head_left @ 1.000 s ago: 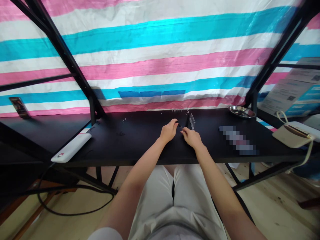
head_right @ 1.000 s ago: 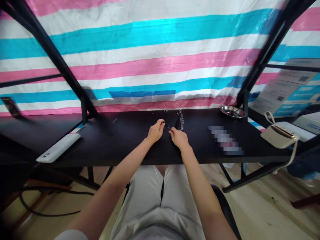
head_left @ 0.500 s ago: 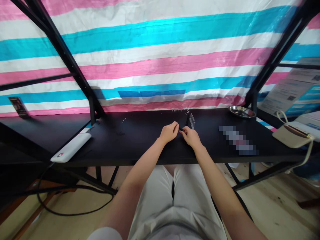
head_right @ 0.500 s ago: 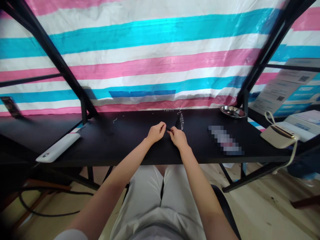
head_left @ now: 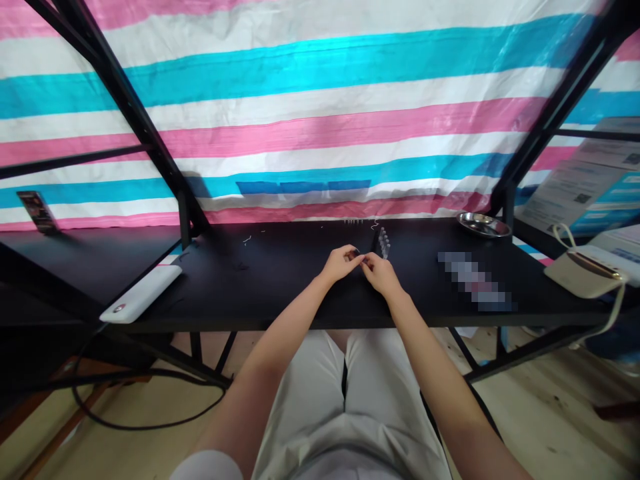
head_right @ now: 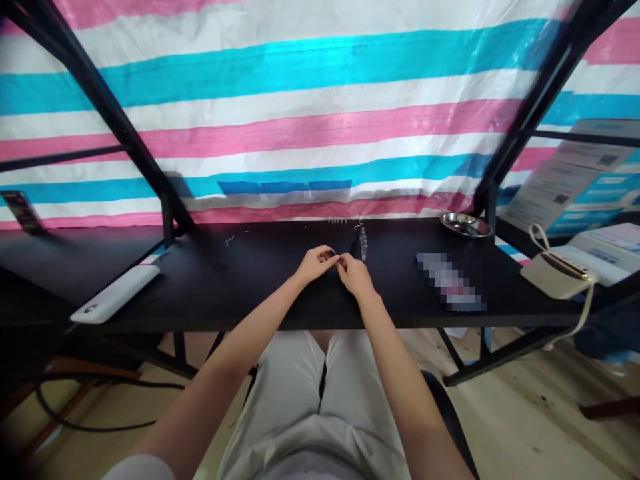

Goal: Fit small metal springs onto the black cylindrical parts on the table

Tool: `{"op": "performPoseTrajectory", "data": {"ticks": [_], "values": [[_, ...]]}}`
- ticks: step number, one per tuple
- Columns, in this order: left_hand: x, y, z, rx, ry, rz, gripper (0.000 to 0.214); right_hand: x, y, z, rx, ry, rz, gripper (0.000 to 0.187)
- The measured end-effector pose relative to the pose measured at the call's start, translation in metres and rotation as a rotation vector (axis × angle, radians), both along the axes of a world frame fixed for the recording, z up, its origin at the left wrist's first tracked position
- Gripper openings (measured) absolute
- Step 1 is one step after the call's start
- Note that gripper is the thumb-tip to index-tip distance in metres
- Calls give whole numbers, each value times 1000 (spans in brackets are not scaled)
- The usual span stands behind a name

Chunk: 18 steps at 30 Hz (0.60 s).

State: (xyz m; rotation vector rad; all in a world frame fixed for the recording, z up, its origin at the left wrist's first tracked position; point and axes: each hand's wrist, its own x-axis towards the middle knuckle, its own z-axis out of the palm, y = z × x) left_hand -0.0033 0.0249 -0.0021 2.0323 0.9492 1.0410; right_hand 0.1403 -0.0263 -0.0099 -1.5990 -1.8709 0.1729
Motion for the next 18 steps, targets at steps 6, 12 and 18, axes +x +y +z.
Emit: {"op": "performPoseTrajectory", "data": {"ticks": [6,12,18], "values": [[2,1,0,-197,-145,-120,31,0,1,-3,25,21,82,20],[-18,10,1,-182,-63,-26,25,0,4,-5,-12,21,67,25],[-94,43,14,-65,209,420,21,-1,3,-4,-60,-8,64,24]]}}
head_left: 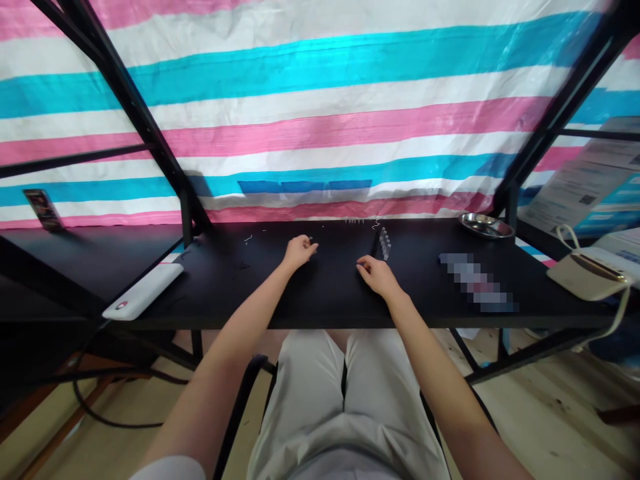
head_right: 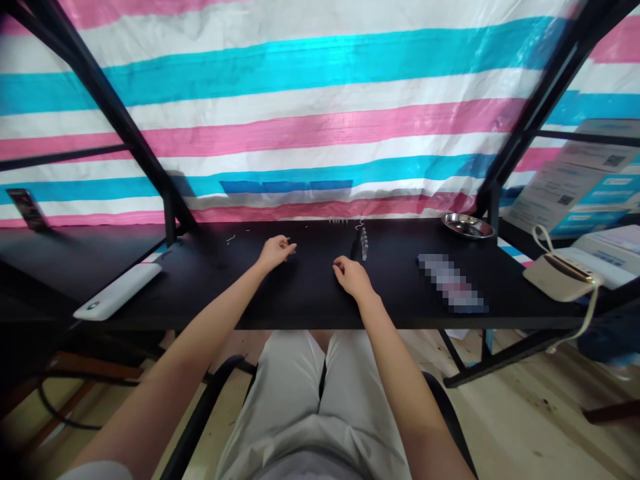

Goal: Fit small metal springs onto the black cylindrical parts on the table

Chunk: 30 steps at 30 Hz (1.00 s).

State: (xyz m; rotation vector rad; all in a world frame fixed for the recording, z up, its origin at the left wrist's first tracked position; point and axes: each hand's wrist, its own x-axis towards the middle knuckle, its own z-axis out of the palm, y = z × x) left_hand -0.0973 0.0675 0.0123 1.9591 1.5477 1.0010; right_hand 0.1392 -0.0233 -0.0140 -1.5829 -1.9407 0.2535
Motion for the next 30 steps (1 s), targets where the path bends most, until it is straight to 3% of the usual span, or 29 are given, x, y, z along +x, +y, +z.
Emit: {"op": "performPoseTrajectory", "data": {"ticks": [4,8,14,20,24,30], "values": [[-47,12,8,17,166,256,19,0,0,0,6,3,2,25],[-66,8,6,-25,281,372,19,-1,-1,1,20,9,-11,26],[-62,1,3,-121,333,435,19,-7,-8,8,81,63,-51,27],[-55,-5,-1,-93,392,502,17,4,-6,32,548,256,-171,33],[-49,-13,-6,-56,437,529,21,26,4,37,751,295,-208,31],[-46,-17,-5,-59,496,548,25,44,9,17,723,297,-307,29]]}}
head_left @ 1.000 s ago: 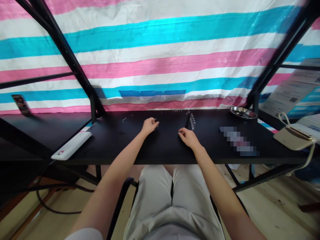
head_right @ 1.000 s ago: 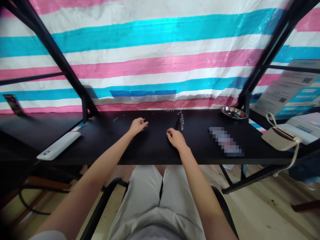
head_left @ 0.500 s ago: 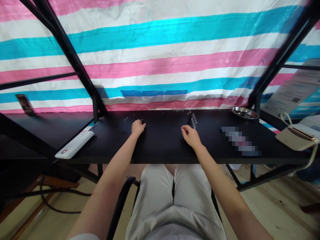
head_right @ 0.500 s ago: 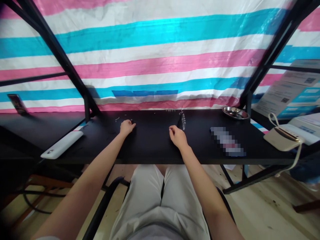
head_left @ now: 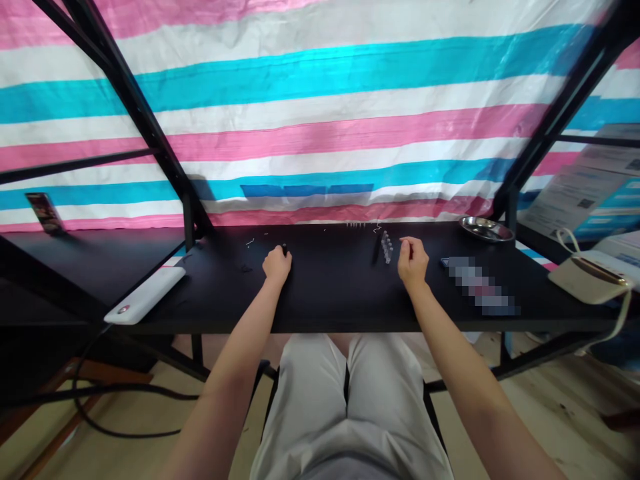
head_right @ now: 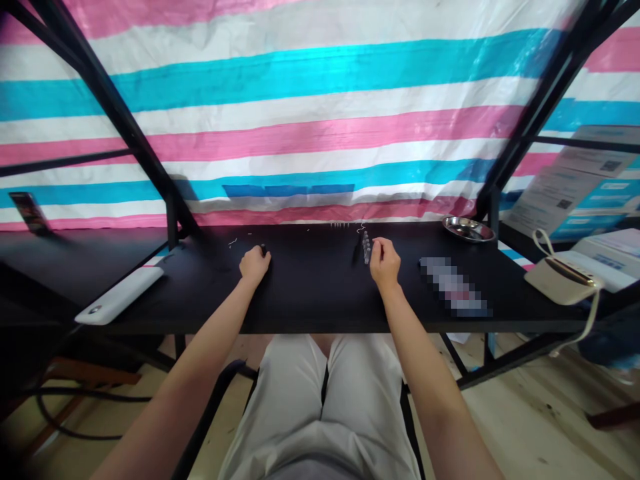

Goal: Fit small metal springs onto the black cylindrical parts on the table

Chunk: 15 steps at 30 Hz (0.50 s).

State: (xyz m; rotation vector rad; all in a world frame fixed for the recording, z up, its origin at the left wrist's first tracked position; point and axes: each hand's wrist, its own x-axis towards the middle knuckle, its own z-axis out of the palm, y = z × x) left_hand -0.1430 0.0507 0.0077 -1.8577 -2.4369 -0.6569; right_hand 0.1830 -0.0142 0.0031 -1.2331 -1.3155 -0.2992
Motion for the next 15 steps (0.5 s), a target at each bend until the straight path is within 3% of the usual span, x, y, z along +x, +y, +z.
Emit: {"op": "performPoseTrajectory", "data": {"ticks": [3,10,15], "values": [[0,-1,2,-22,-1,12,26,2,1,-4,-104,39,-70,27],[1,-2,2,-43,-17,27,26,7,1,-1,-515,11,-159,27],[3,-1,3,-42,-34,37,27,5,-1,2,-640,-28,-157,25]]}}
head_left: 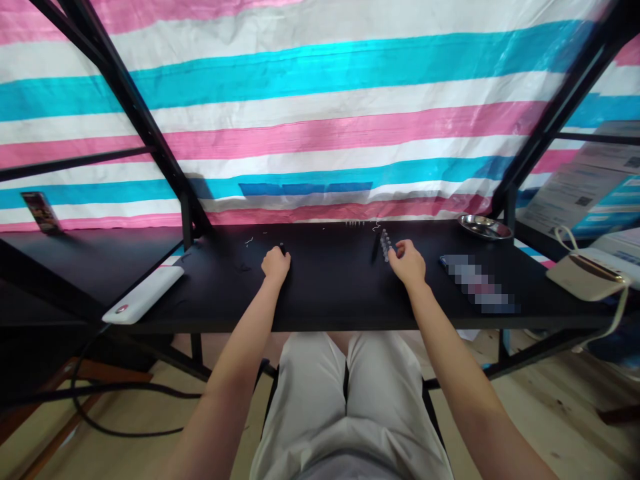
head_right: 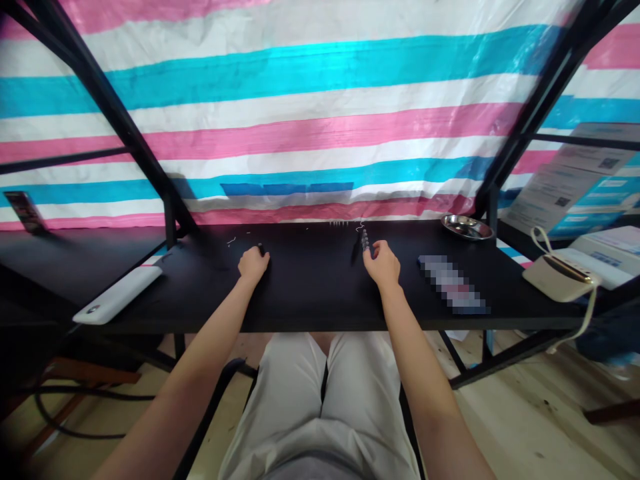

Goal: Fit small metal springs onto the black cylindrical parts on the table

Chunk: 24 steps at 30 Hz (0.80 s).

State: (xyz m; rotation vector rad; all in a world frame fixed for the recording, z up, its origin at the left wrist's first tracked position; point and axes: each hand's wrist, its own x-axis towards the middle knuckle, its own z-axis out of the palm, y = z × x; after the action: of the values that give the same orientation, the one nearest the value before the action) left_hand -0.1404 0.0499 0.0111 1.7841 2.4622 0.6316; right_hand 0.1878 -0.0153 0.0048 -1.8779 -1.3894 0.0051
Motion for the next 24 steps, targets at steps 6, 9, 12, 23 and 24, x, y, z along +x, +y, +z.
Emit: {"op": "performPoseTrajectory", "data": {"ticks": [6,9,12,23,24], "values": [[2,-2,3,-15,-26,6,28,0,4,-4,-68,-29,6,29],[1,-4,3,-11,-35,-1,29,1,5,-7,-90,-46,18,29],[-1,-5,3,5,-43,-19,31,2,7,-8,-114,-59,25,30],[-2,-5,3,20,-79,-21,38,0,6,-8,-129,-82,35,28],[-2,-5,3,22,-85,-20,39,0,6,-8,-130,-83,36,27]]}}
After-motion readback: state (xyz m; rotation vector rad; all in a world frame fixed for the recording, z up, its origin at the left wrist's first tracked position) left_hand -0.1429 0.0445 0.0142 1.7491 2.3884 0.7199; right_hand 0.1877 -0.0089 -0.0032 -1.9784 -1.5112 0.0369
